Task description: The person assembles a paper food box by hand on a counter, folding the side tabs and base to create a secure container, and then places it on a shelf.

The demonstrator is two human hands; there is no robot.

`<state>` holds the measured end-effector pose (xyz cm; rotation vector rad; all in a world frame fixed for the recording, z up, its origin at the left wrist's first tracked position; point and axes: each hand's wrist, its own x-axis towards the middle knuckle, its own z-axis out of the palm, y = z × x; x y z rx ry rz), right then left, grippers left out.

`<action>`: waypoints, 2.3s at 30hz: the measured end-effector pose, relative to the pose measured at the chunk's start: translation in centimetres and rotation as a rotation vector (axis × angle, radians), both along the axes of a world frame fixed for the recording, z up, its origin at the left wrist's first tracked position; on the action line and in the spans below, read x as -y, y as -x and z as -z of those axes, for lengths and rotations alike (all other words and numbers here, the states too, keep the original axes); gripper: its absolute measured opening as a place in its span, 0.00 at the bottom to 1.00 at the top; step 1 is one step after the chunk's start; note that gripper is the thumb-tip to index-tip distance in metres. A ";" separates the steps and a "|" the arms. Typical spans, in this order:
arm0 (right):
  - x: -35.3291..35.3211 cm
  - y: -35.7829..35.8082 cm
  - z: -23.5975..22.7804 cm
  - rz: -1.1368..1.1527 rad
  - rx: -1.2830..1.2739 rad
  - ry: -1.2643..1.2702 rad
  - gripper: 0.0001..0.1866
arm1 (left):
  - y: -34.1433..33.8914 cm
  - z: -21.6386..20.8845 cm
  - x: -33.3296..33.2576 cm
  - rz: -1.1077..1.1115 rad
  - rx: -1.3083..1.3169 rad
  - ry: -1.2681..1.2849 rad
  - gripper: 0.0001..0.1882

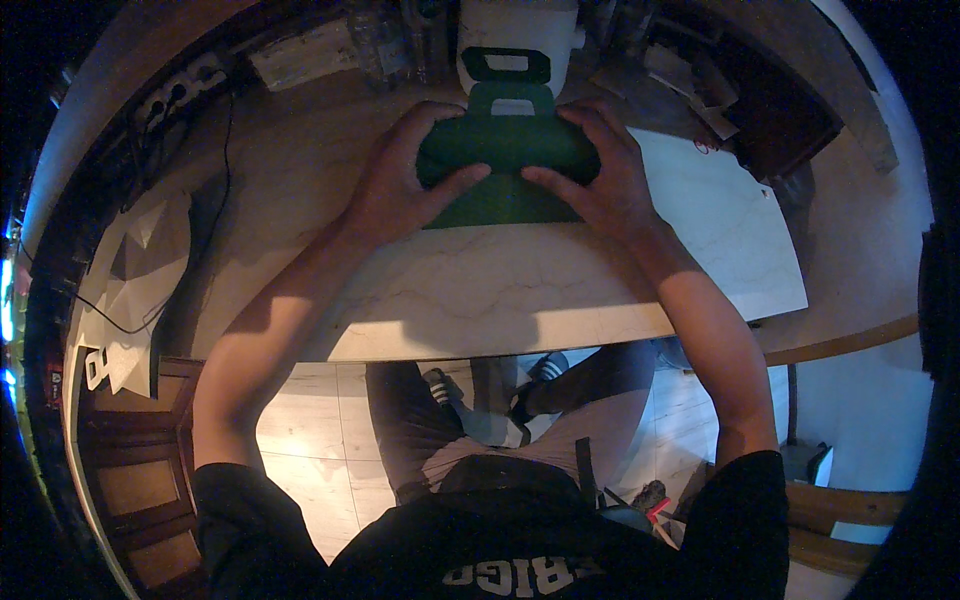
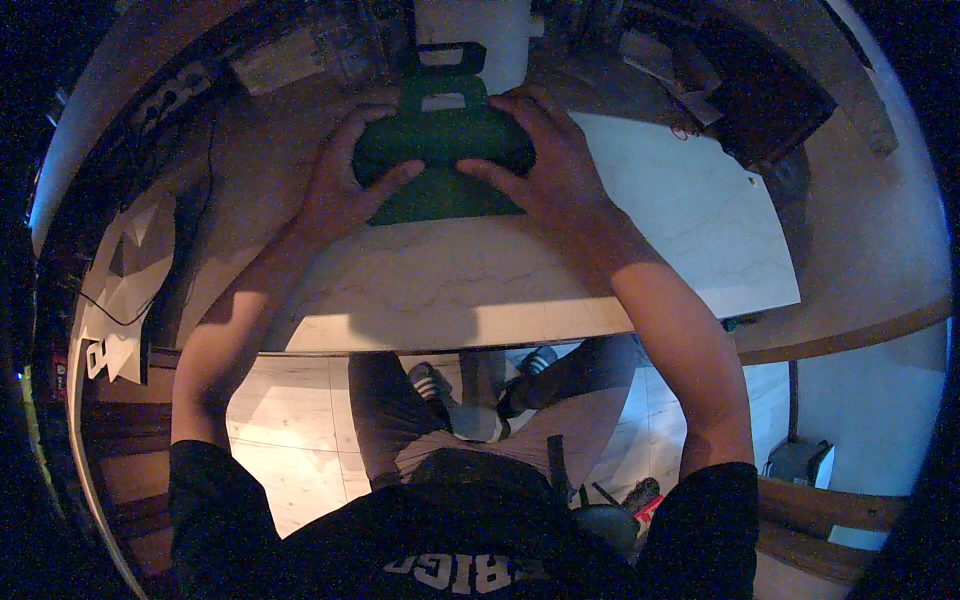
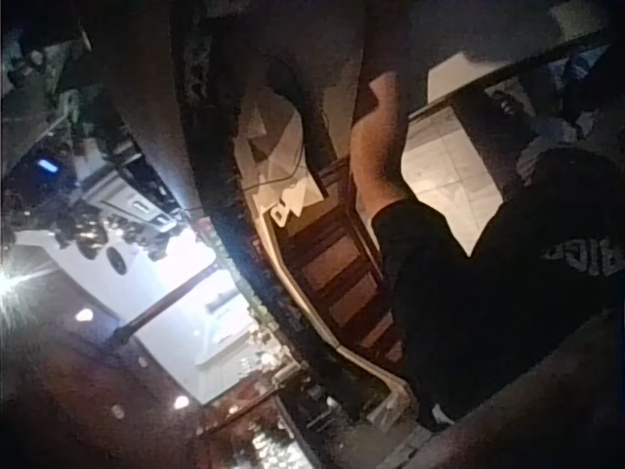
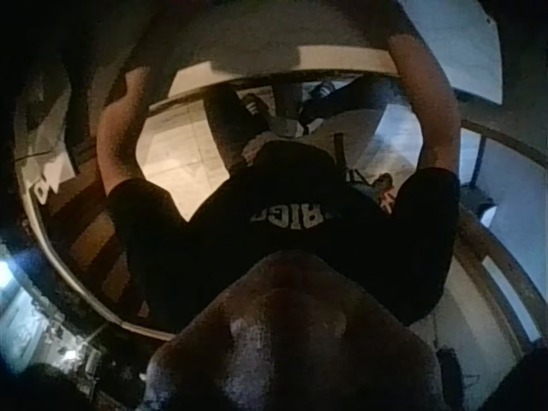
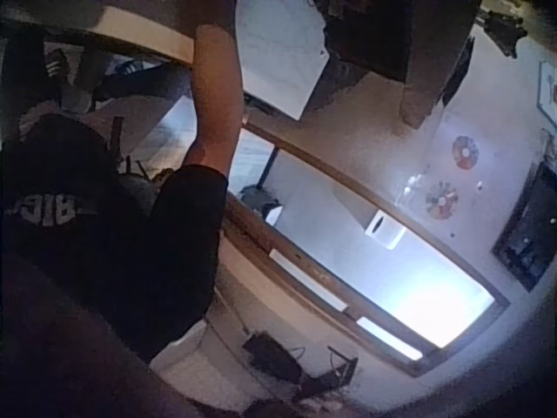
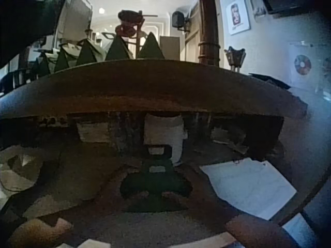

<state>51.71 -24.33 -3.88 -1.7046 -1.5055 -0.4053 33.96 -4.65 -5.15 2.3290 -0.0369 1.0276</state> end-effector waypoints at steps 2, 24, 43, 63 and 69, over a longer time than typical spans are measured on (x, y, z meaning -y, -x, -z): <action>0.2 -0.3 0.1 -0.006 0.009 0.002 0.38 | 0.1 -0.3 0.4 -0.015 -0.006 -0.011 0.30; -0.1 0.0 0.0 0.011 0.028 -0.093 0.32 | 2.7 -1.6 4.4 -0.220 -0.070 -0.799 0.24; -0.7 0.6 0.1 0.055 0.033 -0.085 0.31 | 1.4 -0.5 4.3 -0.181 -0.196 -0.375 0.22; -0.5 -0.1 0.7 0.048 0.068 -0.088 0.33 | 1.5 -1.3 4.2 -0.101 -0.168 -0.260 0.16; -0.2 0.4 0.2 0.058 0.039 -0.051 0.32 | 0.5 -3.0 0.8 -0.238 0.058 -0.457 0.29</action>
